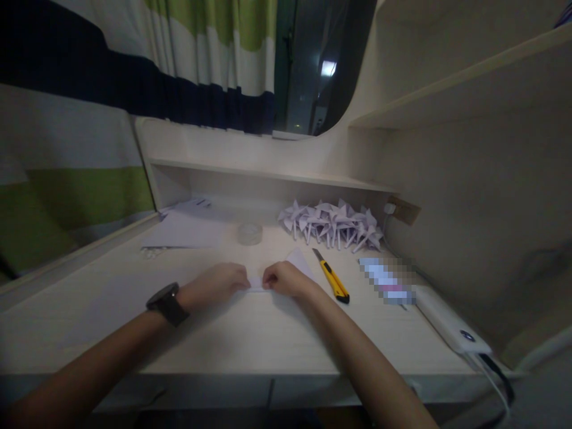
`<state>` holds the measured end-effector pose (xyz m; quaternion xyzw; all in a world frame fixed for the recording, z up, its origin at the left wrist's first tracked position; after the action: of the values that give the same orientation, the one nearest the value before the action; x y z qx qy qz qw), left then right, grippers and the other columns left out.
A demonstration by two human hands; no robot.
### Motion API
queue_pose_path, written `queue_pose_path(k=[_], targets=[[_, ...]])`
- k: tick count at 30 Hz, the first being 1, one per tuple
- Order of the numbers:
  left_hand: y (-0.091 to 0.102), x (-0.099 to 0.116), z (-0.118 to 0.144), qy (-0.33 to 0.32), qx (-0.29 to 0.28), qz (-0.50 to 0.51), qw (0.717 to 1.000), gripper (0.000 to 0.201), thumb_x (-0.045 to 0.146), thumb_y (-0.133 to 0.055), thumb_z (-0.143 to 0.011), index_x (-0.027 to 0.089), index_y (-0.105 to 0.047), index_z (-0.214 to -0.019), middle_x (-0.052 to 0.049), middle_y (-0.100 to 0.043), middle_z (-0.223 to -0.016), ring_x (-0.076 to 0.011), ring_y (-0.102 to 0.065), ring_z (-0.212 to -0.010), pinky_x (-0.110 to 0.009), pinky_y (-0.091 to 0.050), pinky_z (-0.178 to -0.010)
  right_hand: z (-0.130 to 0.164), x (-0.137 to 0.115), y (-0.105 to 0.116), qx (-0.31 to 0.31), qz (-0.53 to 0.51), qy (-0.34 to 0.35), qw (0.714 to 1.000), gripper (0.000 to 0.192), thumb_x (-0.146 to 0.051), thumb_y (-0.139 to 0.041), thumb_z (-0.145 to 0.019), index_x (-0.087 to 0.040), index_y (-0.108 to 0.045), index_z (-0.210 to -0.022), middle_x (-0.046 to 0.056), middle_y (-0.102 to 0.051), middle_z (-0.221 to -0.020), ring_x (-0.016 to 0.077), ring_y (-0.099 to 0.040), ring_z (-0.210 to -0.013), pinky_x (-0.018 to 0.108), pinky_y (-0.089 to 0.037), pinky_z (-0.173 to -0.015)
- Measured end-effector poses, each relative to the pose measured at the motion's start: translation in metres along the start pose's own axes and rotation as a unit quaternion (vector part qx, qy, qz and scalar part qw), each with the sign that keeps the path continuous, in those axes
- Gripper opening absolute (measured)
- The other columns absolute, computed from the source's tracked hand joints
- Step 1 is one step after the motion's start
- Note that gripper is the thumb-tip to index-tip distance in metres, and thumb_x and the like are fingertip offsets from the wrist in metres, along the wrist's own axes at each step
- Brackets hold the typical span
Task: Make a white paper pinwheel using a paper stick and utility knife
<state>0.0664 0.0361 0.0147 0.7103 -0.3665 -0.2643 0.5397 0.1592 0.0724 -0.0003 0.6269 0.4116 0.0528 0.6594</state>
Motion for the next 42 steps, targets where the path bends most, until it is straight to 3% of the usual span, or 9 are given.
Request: queue_pose_path(k=[5, 10, 15, 20, 25, 31, 42], targets=[[-0.006, 0.007, 0.005, 0.003, 0.01, -0.043, 0.999, 0.024, 0.019, -0.049, -0.09, 0.016, -0.069, -0.077, -0.006, -0.063, -0.078, -0.0161, -0.058, -0.069, -0.027, -0.039, -0.06, 0.005, 0.0, -0.001, 0.022, 0.036, 0.017, 0.999, 0.027, -0.002, -0.054, -0.071, -0.014, -0.074, -0.085, 0.005, -0.074, -0.082, 0.0149, -0.065, -0.074, 0.021, -0.044, -0.07], [-0.012, 0.008, 0.005, 0.009, 0.016, -0.108, 0.994, 0.019, 0.014, -0.052, -0.086, 0.014, -0.066, -0.074, -0.008, -0.061, -0.074, -0.0193, -0.058, -0.07, -0.03, -0.041, -0.061, 0.017, -0.017, 0.001, 0.019, 0.125, 0.039, 0.991, 0.021, -0.01, -0.057, -0.077, -0.016, -0.073, -0.088, 0.007, -0.072, -0.087, 0.0169, -0.063, -0.081, 0.024, -0.042, -0.075], [-0.009, 0.01, 0.007, 0.027, 0.004, -0.108, 0.994, 0.02, 0.014, -0.05, -0.087, 0.015, -0.067, -0.077, -0.007, -0.062, -0.076, -0.0187, -0.057, -0.07, -0.03, -0.041, -0.062, 0.027, -0.032, 0.0, 0.035, 0.197, 0.049, 0.978, 0.018, -0.01, -0.055, -0.082, -0.014, -0.071, -0.089, 0.008, -0.067, -0.09, 0.0166, -0.059, -0.084, 0.025, -0.041, -0.077], [-0.002, 0.016, 0.008, 0.016, 0.002, -0.105, 0.994, 0.016, 0.016, -0.053, -0.088, 0.018, -0.068, -0.083, -0.005, -0.063, -0.078, -0.0179, -0.058, -0.069, -0.028, -0.04, -0.06, 0.028, -0.028, -0.01, 0.004, 0.259, 0.032, 0.965, 0.017, -0.012, -0.053, -0.085, -0.014, -0.068, -0.093, 0.009, -0.066, -0.092, 0.0178, -0.058, -0.084, 0.026, -0.041, -0.077], [-0.011, 0.015, 0.007, 0.022, -0.002, -0.149, 0.989, 0.016, 0.015, -0.053, -0.087, 0.014, -0.066, -0.078, -0.007, -0.063, -0.075, -0.0196, -0.059, -0.07, -0.03, -0.042, -0.061, 0.024, -0.027, -0.017, -0.021, 0.311, 0.015, 0.95, 0.02, -0.013, -0.046, -0.089, -0.011, -0.065, -0.096, 0.014, -0.066, -0.097, 0.0221, -0.06, -0.09, 0.031, -0.044, -0.08], [-0.015, 0.019, 0.006, 0.03, -0.009, -0.157, 0.987, 0.019, 0.01, -0.048, -0.088, 0.014, -0.064, -0.078, -0.009, -0.062, -0.074, -0.0204, -0.059, -0.069, -0.031, -0.044, -0.061, 0.021, -0.04, -0.017, -0.046, 0.333, 0.02, 0.942, 0.022, -0.01, -0.049, -0.083, -0.007, -0.063, -0.1, 0.019, -0.067, -0.098, 0.025, -0.063, -0.09, 0.033, -0.046, -0.081], [-0.004, 0.014, 0.004, 0.041, -0.001, -0.119, 0.992, 0.018, 0.008, -0.045, -0.087, 0.014, -0.062, -0.085, -0.006, -0.061, -0.078, -0.0189, -0.058, -0.072, -0.029, -0.042, -0.063, 0.017, -0.048, -0.006, -0.045, 0.345, 0.021, 0.937, 0.019, -0.014, -0.053, -0.079, -0.012, -0.064, -0.094, 0.014, -0.069, -0.096, 0.0245, -0.065, -0.087, 0.031, -0.048, -0.074]])
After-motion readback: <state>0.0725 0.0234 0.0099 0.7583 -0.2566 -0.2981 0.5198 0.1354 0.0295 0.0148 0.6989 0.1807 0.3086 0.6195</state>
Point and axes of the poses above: each hand's wrist, its own z-axis away from the middle knuckle, its own y-axis out of the back of the hand, x = y × z, the point moved 10 cm from there along -z, towards the middle knuckle
